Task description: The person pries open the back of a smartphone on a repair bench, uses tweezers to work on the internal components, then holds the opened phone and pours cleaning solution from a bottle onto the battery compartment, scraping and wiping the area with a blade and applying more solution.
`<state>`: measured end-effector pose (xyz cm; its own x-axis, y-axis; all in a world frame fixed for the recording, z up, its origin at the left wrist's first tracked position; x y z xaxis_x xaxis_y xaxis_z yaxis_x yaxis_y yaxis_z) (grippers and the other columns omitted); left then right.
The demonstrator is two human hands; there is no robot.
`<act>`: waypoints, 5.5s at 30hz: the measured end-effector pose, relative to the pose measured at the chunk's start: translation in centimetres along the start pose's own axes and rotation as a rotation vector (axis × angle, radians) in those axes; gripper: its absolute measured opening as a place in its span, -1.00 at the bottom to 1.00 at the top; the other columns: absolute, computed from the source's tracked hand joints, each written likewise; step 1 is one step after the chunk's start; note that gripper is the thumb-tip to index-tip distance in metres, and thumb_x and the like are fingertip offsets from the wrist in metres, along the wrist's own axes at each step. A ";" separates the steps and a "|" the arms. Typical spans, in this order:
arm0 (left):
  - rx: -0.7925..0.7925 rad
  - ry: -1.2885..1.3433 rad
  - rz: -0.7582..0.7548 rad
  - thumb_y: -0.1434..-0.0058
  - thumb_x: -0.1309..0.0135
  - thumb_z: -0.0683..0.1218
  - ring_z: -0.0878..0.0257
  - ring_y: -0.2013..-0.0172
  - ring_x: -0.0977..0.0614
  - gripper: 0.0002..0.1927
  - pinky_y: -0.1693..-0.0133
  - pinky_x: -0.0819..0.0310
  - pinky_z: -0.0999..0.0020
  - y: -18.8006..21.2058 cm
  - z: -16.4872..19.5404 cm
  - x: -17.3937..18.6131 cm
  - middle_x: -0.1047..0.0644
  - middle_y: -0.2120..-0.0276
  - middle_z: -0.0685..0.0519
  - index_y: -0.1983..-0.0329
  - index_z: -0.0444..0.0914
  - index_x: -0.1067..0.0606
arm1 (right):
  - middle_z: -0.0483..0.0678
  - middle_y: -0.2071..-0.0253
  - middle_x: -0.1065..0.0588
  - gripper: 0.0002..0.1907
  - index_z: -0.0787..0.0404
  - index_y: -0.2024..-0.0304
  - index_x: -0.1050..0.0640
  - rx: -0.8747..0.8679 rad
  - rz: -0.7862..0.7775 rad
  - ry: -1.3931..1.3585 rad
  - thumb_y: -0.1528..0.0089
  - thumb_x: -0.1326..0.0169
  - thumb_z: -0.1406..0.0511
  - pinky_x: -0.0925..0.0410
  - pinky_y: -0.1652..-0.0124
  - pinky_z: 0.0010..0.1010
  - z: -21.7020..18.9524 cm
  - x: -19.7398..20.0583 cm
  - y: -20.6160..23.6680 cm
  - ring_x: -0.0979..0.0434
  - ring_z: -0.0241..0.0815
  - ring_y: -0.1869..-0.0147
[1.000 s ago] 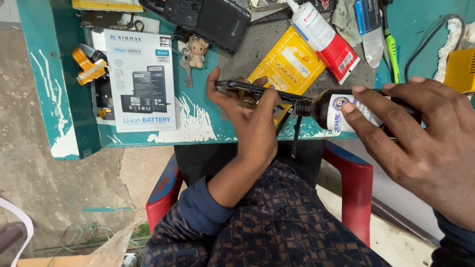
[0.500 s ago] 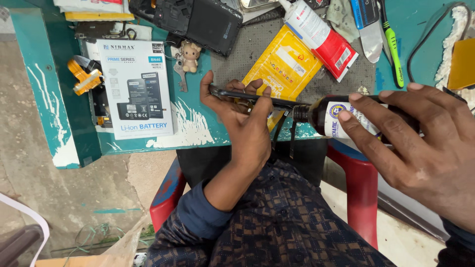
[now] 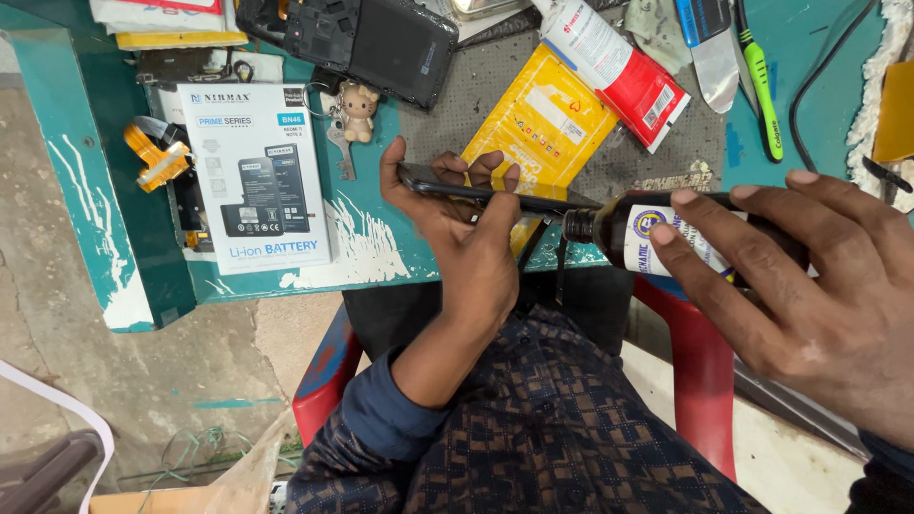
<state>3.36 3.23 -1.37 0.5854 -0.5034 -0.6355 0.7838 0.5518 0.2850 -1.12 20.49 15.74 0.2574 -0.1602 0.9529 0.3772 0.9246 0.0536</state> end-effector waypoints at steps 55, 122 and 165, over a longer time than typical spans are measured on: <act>-0.071 -0.148 -0.168 -0.15 -0.06 -0.46 0.06 -0.20 -0.49 -0.02 -0.28 -0.44 0.12 1.3 0.0 1.4 -0.24 -0.10 -0.05 -0.49 -0.10 0.15 | -0.03 0.10 -0.50 -0.49 0.20 -0.03 -0.67 -0.060 0.139 -0.101 -0.02 -0.46 0.29 -0.36 0.15 -0.22 -1.8 -0.7 -0.2 -0.54 -0.02 0.05; -0.157 -0.207 -0.242 -0.11 0.02 -0.53 0.19 -0.12 -0.49 -0.21 -0.16 -0.36 0.29 1.0 0.8 1.1 -0.26 0.01 -0.05 -0.29 -0.18 0.01 | -0.15 0.11 -0.48 -0.66 0.14 0.04 -0.72 -0.127 0.262 -0.090 -0.11 -0.33 0.35 -0.32 0.21 -0.35 -4.3 -0.6 0.8 -0.50 -0.12 0.11; -0.130 -0.201 -0.264 -0.12 0.09 -0.56 0.12 -0.12 -0.50 -0.22 -0.21 -0.43 0.19 0.7 0.4 0.7 -0.24 -0.04 -0.07 -0.31 -0.18 0.01 | -0.04 0.08 -0.47 -0.44 0.17 -0.10 -0.64 -0.231 0.034 -0.217 -0.06 -0.37 0.17 -0.32 0.09 -0.22 -2.3 -1.8 5.1 -0.50 -0.02 -0.02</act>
<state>4.38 3.04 -1.33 0.4056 -0.7536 -0.5173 0.8881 0.4589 0.0277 2.43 24.71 13.64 0.0871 -0.0303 0.9957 0.5704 0.8210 -0.0249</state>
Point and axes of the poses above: each hand's wrist, its own y-axis away from the middle knuckle, its own x-axis out of the back of the hand, z = x × y, the point moved 2 cm from there along -y, towards the middle knuckle
